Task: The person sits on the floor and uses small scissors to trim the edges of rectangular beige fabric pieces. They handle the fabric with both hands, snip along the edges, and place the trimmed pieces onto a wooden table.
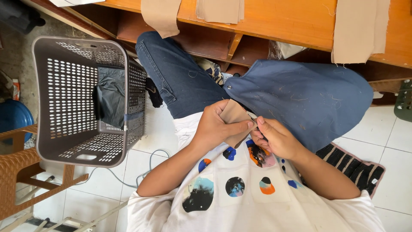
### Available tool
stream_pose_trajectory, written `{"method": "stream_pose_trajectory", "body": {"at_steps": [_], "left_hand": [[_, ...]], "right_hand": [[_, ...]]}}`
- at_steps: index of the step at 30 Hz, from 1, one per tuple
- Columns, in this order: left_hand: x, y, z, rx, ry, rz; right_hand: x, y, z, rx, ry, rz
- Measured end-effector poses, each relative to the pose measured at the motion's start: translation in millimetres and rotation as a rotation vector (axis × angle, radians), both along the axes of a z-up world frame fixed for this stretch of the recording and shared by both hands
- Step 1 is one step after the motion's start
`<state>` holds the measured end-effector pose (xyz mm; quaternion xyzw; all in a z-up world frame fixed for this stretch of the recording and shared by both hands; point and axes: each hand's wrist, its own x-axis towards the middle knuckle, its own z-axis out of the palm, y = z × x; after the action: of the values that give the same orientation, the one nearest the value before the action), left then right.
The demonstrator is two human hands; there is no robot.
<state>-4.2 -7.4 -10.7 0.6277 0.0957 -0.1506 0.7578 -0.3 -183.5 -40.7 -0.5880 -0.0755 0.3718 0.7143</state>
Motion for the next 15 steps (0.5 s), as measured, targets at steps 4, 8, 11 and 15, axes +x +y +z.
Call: {"method": "stream_pose_trajectory", "body": {"at_steps": [4,8,11,15], "left_hand": [[-0.3,-0.2,0.7,-0.010,0.002,-0.006],[-0.4,-0.6,-4.0,-0.013,0.011,-0.009],[-0.7,-0.6,-7.9,-0.016,0.008,-0.004],[-0.8,-1.0,-8.5,-0.023,0.004,-0.003]], "right_hand": [[-0.5,0.0,1.4,-0.001,0.009,-0.004],[0.0,0.1,0.9,0.000,0.008,0.008],[-0.3,0.4,0.8,-0.006,0.006,0.004],[0.3,0.2,1.3,-0.037,-0.019,0.005]]}}
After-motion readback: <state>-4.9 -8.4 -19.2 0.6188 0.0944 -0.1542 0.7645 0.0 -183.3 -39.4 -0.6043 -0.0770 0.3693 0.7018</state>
